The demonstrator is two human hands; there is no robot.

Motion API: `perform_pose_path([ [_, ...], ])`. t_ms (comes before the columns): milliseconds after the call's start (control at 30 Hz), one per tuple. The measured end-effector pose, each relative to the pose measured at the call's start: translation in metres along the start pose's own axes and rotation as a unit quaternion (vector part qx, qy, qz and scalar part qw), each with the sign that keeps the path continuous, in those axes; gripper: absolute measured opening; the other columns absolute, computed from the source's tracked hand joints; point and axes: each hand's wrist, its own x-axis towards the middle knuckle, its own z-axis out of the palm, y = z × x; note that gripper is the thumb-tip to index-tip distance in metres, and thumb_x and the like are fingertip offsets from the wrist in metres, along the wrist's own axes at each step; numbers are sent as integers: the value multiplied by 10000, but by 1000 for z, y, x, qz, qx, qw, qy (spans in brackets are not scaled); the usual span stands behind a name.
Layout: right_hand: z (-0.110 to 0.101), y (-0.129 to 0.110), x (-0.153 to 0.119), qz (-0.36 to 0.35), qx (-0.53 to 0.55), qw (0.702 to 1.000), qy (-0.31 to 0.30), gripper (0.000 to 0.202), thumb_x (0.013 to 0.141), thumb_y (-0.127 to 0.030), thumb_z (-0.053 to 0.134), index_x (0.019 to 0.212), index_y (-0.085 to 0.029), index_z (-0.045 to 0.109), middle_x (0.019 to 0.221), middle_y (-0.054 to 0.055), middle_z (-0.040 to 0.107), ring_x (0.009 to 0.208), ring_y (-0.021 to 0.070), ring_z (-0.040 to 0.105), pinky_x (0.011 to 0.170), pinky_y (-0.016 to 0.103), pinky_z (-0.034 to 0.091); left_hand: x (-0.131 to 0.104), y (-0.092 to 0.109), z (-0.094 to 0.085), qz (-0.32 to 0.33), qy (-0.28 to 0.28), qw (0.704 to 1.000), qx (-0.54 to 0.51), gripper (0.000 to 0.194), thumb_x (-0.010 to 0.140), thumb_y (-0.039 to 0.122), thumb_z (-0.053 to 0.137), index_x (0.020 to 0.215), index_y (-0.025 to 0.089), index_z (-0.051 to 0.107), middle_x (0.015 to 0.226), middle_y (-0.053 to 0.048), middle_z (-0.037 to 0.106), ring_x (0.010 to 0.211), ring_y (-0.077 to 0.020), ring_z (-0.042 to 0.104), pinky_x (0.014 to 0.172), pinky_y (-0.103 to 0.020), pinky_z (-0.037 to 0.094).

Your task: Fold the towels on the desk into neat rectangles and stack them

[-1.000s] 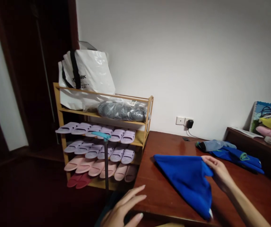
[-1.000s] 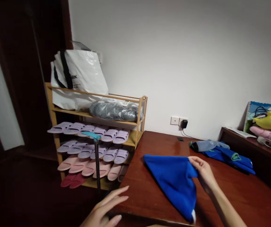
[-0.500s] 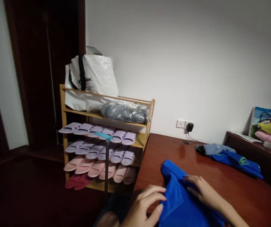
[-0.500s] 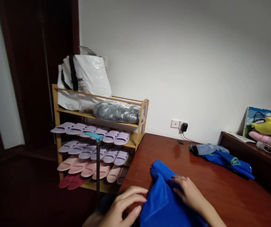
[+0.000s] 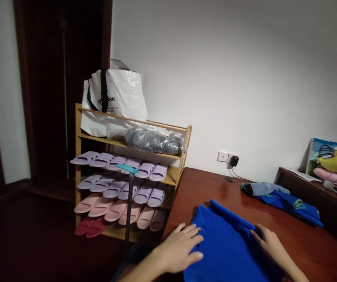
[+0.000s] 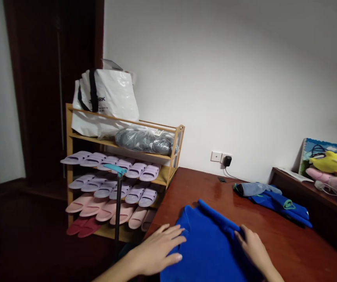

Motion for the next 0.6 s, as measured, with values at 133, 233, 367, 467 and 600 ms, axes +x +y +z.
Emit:
perform_pose_path([
  [133, -5, 11, 2, 55, -45, 997, 18, 457, 854, -499, 278, 1006, -199, 588, 954, 132, 663, 901, 299, 619, 754, 411, 453, -1, -26, -13, -68, 44, 991, 109, 377, 814, 186, 518, 1183, 237, 574, 1337, -80, 518, 1230, -271, 464, 1019, -475, 335],
  [233, -7, 3, -2, 25, -162, 981, 103, 519, 844, -400, 282, 1186, -110, 542, 1096, 192, 607, 1025, 368, 555, 833, 520, 407, 4, -37, -16, -139, 80, 964, 212, 465, 745, 57, 501, 1190, 169, 577, 1381, -138, 458, 1283, -306, 391, 1038, -507, 295],
  [367, -4, -37, -7, -95, -126, 981, 109, 521, 872, -458, 303, 1259, -186, 522, 1305, 112, 506, 1186, 281, 475, 992, 459, 368, 12, -18, -8, -149, 132, 955, 221, 501, 805, 148, 546, 1304, 166, 497, 1480, -154, 282, 1364, -332, 206, 1072, -551, 197],
  [467, 3, -72, -13, -172, 3, 985, 6, 564, 878, -549, 315, 1362, -272, 404, 1440, 35, 357, 1313, 216, 345, 1092, 417, 286, 15, 2, 8, -31, 53, 991, 116, 656, 834, 449, 580, 1414, 257, 342, 1514, -125, 187, 1371, -345, 170, 1053, -584, 212],
  [600, 21, -93, -18, -203, 103, 967, -112, 630, 865, -595, 335, 1426, -321, 253, 1495, -16, 216, 1381, 183, 194, 1145, 403, 182, 17, 1, 34, 51, -30, 997, 57, 621, 891, 521, 476, 1435, 290, 286, 1467, -143, 292, 1333, -375, 260, 989, -648, 261],
])
